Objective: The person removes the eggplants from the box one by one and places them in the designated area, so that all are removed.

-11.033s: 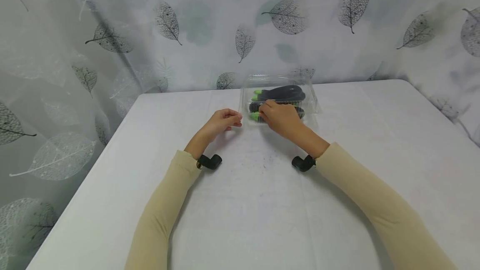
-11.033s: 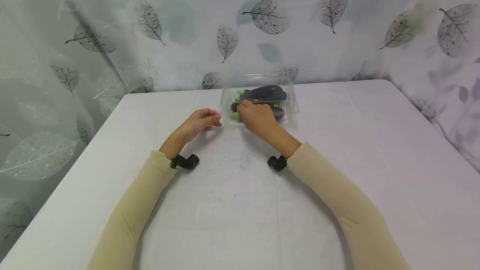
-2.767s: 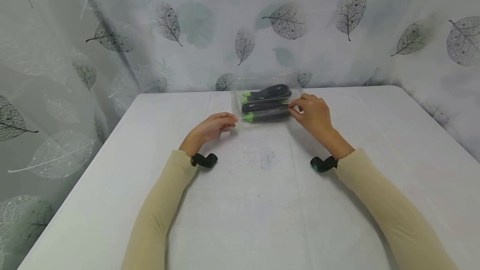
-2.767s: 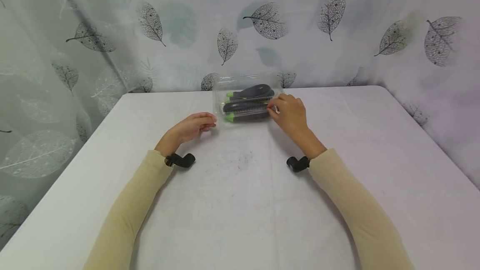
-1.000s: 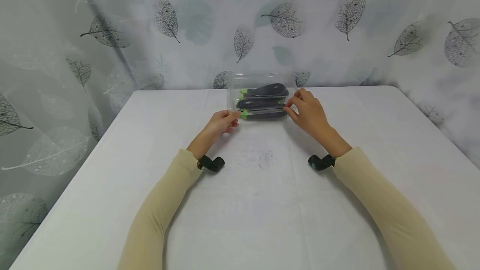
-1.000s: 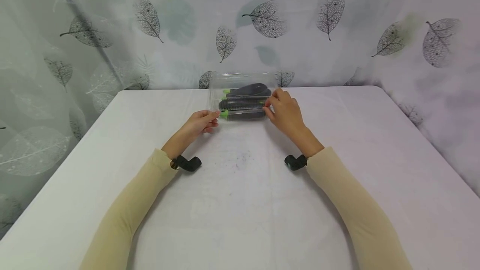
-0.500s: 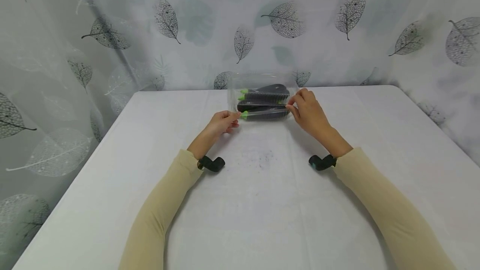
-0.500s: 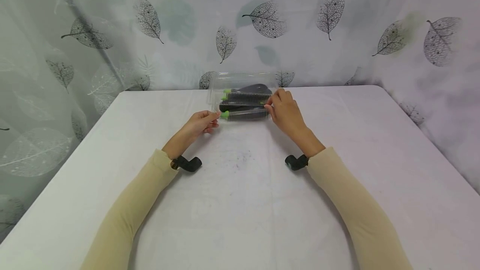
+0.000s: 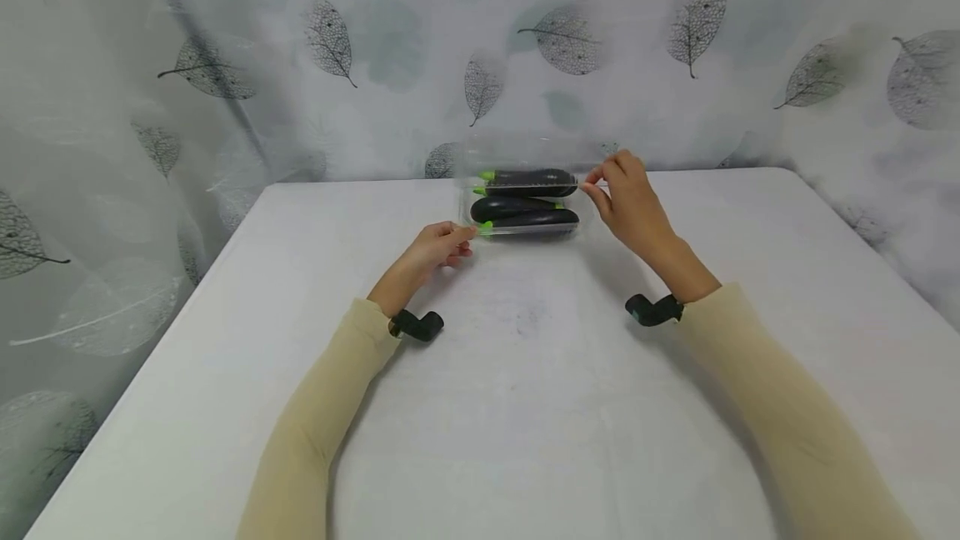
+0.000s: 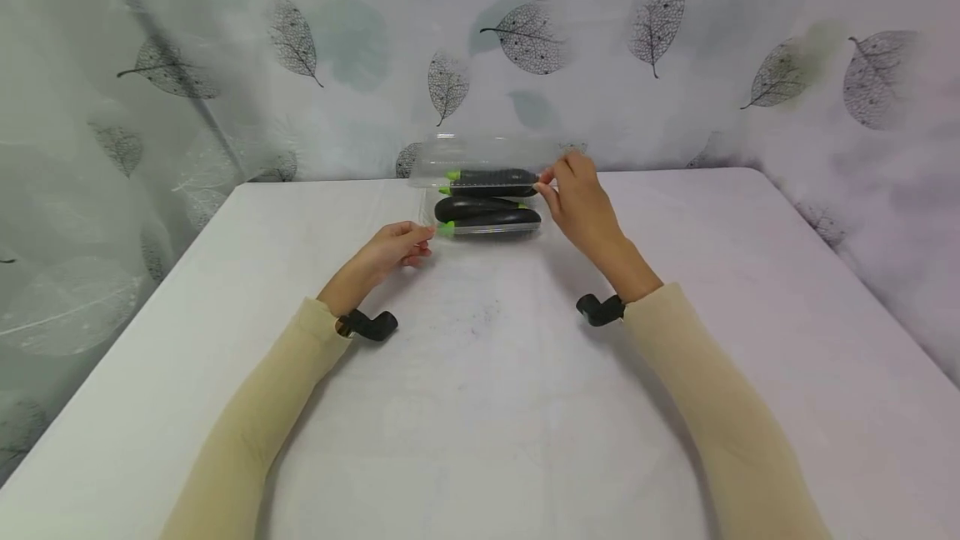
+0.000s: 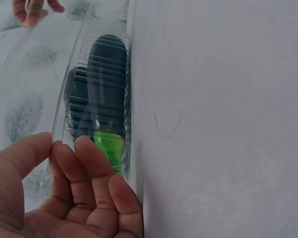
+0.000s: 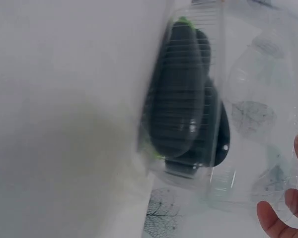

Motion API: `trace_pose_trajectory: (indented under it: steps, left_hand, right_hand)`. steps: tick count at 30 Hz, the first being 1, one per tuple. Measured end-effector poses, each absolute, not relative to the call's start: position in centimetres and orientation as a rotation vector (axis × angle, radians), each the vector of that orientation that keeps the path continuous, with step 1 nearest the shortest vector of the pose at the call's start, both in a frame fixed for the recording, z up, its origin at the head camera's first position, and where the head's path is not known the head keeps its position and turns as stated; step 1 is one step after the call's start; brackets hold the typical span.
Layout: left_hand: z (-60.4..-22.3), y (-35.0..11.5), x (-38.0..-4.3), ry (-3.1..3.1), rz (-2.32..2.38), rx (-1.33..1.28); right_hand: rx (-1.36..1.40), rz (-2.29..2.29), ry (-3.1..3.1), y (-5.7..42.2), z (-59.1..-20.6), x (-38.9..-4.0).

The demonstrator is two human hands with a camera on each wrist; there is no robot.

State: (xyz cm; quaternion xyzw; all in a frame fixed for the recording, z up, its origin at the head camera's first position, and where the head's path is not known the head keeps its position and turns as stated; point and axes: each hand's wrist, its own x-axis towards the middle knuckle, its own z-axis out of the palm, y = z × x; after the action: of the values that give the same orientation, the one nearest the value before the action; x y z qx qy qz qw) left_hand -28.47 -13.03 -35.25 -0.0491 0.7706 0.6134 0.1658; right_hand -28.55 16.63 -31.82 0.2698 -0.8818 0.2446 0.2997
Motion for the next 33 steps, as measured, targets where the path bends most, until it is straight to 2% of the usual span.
trace_pose_trajectory:
  steps: [33]
  left_hand:
    - [-35.09,-13.17,-28.39,2.17,1.753,-0.12]
  right_hand:
    - [0.754,0.659,-2.239,16.1,-31.42,-28.93]
